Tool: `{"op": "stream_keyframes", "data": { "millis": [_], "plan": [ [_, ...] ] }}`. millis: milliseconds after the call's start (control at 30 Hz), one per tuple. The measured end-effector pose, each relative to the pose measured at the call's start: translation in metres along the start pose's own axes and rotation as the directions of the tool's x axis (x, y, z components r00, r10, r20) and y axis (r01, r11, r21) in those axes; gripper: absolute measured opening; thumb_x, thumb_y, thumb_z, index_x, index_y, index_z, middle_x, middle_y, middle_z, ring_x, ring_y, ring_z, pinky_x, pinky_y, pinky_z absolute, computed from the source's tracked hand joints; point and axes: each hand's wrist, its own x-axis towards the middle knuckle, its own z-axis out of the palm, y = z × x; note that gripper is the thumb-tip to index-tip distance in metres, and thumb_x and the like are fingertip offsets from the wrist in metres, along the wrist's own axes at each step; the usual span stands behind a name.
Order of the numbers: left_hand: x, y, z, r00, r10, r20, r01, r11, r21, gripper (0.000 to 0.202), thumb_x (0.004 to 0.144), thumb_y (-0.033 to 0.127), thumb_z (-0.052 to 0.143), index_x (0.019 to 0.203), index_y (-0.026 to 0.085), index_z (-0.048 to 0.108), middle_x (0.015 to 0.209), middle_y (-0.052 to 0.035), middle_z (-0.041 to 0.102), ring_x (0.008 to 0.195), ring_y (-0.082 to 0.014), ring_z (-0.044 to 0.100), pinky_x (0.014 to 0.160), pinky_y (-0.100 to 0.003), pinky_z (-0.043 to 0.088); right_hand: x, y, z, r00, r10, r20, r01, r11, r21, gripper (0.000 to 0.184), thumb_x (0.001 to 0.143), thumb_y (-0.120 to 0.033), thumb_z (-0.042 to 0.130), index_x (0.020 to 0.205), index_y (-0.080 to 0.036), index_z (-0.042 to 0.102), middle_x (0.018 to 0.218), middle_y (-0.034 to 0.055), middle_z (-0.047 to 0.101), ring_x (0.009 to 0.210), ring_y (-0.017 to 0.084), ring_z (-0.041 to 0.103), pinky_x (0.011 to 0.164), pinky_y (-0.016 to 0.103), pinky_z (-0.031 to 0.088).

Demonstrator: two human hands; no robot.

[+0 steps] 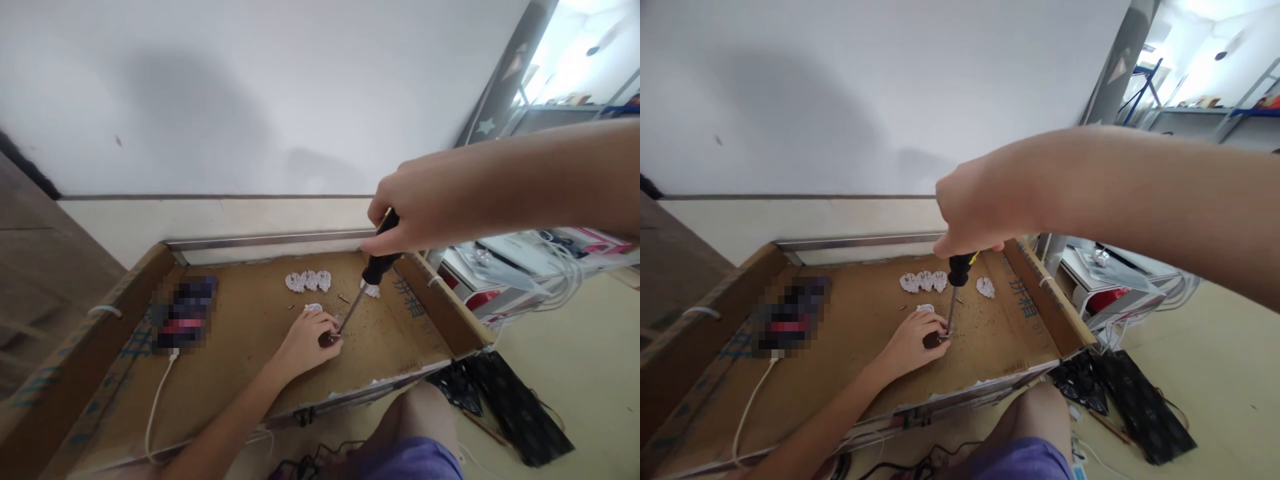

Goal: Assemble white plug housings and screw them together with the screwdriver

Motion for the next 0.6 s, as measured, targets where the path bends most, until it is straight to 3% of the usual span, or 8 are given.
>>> {"op": "stream_keyframes", "data": {
  "millis": [33,100,233,300,367,467,533,600],
  "plan": [
    [0.000,0.000,0.000,1.000,-0.002,0.003,0.002,1.000,0.005,0.009,0.073,0.026,0.066,0.071,0.020,0.060,0.092,0.0006,0.068,0.086,-0.0169,0.059,0.086,-0.035,0.041,0.007,0.008,0.009,0.998,0.009,-0.069,-0.005,0.999,0.049,0.076,0.079,-0.060,0.008,0.044,-0.011,0.055,0.063,-0.0009,0.062,0.072,0.009,0.065,0.049,0.019,0.032],
    [-0.001,-0.001,0.001,1.000,-0.009,0.012,0.009,1.000,0.014,0.012,0.074,0.030,0.067,0.071,0.020,0.060,0.092,0.0001,0.068,0.087,-0.0178,0.059,0.085,-0.035,0.041,0.018,0.019,0.020,0.998,0.008,-0.062,0.000,0.992,0.123,0.073,0.080,-0.058,0.011,0.049,-0.011,0.058,0.062,-0.0029,0.062,0.068,0.006,0.064,0.048,0.016,0.032],
    [0.000,-0.003,0.002,1.000,-0.014,0.021,0.013,1.000,0.019,0.014,0.075,0.029,0.069,0.071,0.019,0.060,0.091,0.0004,0.068,0.087,-0.0180,0.058,0.083,-0.035,0.042,0.020,0.023,0.012,0.974,-0.016,0.225,-0.017,0.990,0.142,0.066,0.078,-0.060,0.024,0.051,-0.011,0.059,0.052,-0.0057,0.058,0.053,0.002,0.060,0.045,0.014,0.030],
    [0.000,-0.004,0.002,1.000,-0.012,0.027,0.012,1.000,0.021,0.013,0.075,0.028,0.069,0.071,0.019,0.060,0.092,0.0005,0.068,0.087,-0.0179,0.059,0.082,-0.034,0.042,0.018,0.021,0.006,0.955,-0.024,0.297,-0.008,0.994,0.108,0.068,0.076,-0.062,0.021,0.047,-0.012,0.058,0.051,-0.0050,0.058,0.050,0.002,0.060,0.045,0.016,0.030],
    [0.000,-0.005,0.002,0.999,-0.015,0.035,0.014,1.000,0.021,0.013,0.075,0.028,0.070,0.072,0.020,0.061,0.093,0.0009,0.068,0.088,-0.0177,0.059,0.083,-0.034,0.041,0.018,0.021,0.010,0.971,-0.032,0.236,0.007,0.995,0.103,0.071,0.074,-0.064,0.016,0.044,-0.012,0.055,0.053,-0.0040,0.059,0.052,0.004,0.061,0.046,0.019,0.030],
    [-0.001,-0.006,0.002,0.999,-0.019,0.044,0.019,1.000,0.013,0.013,0.075,0.029,0.070,0.071,0.021,0.061,0.092,0.0016,0.068,0.088,-0.0172,0.059,0.083,-0.034,0.041,0.022,0.021,0.035,1.000,-0.008,-0.006,0.009,0.985,0.171,0.072,0.074,-0.065,0.014,0.039,-0.014,0.051,0.054,-0.0040,0.060,0.055,0.005,0.063,0.047,0.020,0.034],
    [-0.001,-0.006,0.002,0.999,-0.018,0.047,0.017,1.000,0.010,0.013,0.075,0.029,0.070,0.071,0.021,0.061,0.092,0.0018,0.068,0.088,-0.0170,0.059,0.084,-0.034,0.040,0.023,0.020,0.052,0.992,0.029,-0.124,0.002,0.970,0.244,0.070,0.075,-0.066,0.019,0.038,-0.015,0.048,0.053,-0.0048,0.058,0.053,0.004,0.061,0.047,0.019,0.036],
    [-0.001,-0.006,0.002,0.999,-0.016,0.046,0.015,1.000,0.012,0.013,0.075,0.029,0.070,0.071,0.021,0.061,0.092,0.0019,0.068,0.088,-0.0167,0.059,0.084,-0.033,0.040,0.018,0.017,0.056,0.985,0.041,-0.168,0.016,0.945,0.325,0.067,0.075,-0.067,0.024,0.039,-0.015,0.048,0.052,-0.0058,0.056,0.049,0.002,0.059,0.046,0.018,0.036]
  ]
}}
